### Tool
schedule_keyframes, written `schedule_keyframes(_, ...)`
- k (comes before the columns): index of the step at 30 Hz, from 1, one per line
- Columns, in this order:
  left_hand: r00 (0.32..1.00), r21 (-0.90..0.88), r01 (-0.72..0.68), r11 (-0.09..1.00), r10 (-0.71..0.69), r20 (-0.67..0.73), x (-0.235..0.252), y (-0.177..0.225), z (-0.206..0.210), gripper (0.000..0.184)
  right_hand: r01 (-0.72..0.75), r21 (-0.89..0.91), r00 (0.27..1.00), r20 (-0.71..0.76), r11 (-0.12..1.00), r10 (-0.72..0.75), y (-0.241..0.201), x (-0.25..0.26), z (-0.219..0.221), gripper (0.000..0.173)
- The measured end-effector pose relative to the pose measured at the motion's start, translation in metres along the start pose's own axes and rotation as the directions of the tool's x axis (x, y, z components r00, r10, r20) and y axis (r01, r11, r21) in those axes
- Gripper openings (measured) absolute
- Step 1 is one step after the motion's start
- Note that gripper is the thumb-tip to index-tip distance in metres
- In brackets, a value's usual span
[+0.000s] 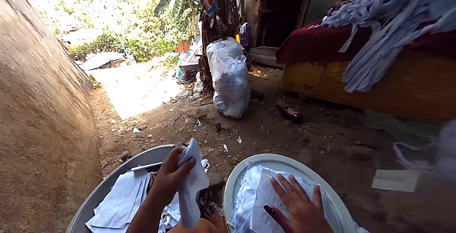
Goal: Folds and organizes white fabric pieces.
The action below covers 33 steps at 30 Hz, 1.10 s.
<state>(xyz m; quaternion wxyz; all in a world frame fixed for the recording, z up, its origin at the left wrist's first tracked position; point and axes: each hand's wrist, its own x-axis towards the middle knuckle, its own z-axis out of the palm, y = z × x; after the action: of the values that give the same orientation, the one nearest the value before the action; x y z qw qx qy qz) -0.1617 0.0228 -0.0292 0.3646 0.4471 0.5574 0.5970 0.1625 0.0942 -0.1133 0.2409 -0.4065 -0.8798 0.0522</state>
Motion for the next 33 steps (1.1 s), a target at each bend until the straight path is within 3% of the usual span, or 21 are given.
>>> schedule_keyframes(3, 0.976, -0.222, 0.101, 0.97, -0.053, 0.209, -0.004, 0.032, 0.057, 0.016, 0.067, 0.414, 0.994, -0.103, 0.908, -0.026, -0.004, 0.006, -0.006, 0.066)
schedule_keyframes(4, 0.956, -0.283, 0.141, 0.949, -0.055, 0.289, -0.003, 0.035, 0.073, 0.017, 0.043, 0.626, 0.995, -0.094, 0.778, 0.02, -0.007, 0.007, -0.01, 0.066)
schedule_keyframes(6, 0.909, -0.387, 0.236, 0.892, -0.062, 0.411, -0.002, 0.035, 0.1, 0.023, -0.106, 0.942, 0.977, 0.039, 0.318, 0.211, -0.021, 0.004, -0.026, 0.076)
schedule_keyframes(7, 0.894, -0.416, 0.286, 0.863, -0.085, 0.439, -0.001, 0.032, 0.111, 0.024, -0.177, 0.976, 0.946, 0.133, 0.127, 0.297, -0.031, 0.003, -0.04, 0.068)
schedule_keyframes(8, 0.884, -0.427, 0.324, 0.844, -0.11, 0.454, -0.001, 0.028, 0.121, 0.024, -0.193, 0.981, 0.938, 0.186, -0.003, 0.293, -0.034, 0.003, -0.052, 0.065)
schedule_keyframes(12, 0.892, -0.423, 0.376, 0.825, -0.199, 0.406, -0.004, 0.013, 0.141, 0.031, -0.178, 0.965, 0.955, 0.216, -0.19, 0.204, -0.02, 0.005, -0.06, 0.062)
schedule_keyframes(16, 0.902, -0.41, 0.368, 0.835, -0.212, 0.376, -0.008, 0.003, 0.139, 0.036, -0.198, 0.98, 0.94, 0.193, -0.01, 0.281, -0.014, 0.012, -0.076, 0.088)
schedule_keyframes(18, 0.896, -0.444, 0.366, 0.818, -0.179, 0.407, -0.007, -0.003, 0.131, 0.038, -0.159, 0.985, 0.94, 0.128, 0.073, 0.317, -0.009, 0.008, -0.081, 0.079)
schedule_keyframes(21, 0.882, -0.515, 0.334, 0.789, -0.068, 0.467, -0.008, -0.015, 0.113, 0.031, -0.05, 0.973, 0.962, -0.013, 0.225, 0.273, 0.006, -0.003, -0.087, 0.034)
schedule_keyframes(24, 0.839, -0.526, 0.253, 0.812, 0.086, 0.537, -0.009, -0.024, 0.098, 0.025, -0.039, 0.954, 0.988, -0.008, 0.296, 0.157, 0.012, -0.014, -0.103, 0.033)
schedule_keyframes(28, 0.781, -0.536, 0.153, 0.83, 0.23, 0.581, -0.009, -0.023, 0.088, 0.02, -0.061, 0.968, 0.993, 0.033, 0.245, 0.117, 0.008, -0.026, -0.12, 0.049)
schedule_keyframes(31, 0.785, -0.359, 0.212, 0.909, 0.061, 0.617, -0.009, -0.024, 0.09, 0.027, -0.254, 0.919, 0.959, 0.199, 0.301, 0.202, 0.021, -0.024, -0.115, 0.055)
schedule_keyframes(33, 0.749, -0.186, 0.314, 0.931, -0.122, 0.651, -0.007, -0.029, 0.099, 0.036, -0.472, 0.784, 0.88, 0.387, 0.404, 0.277, 0.037, -0.019, -0.104, 0.052)
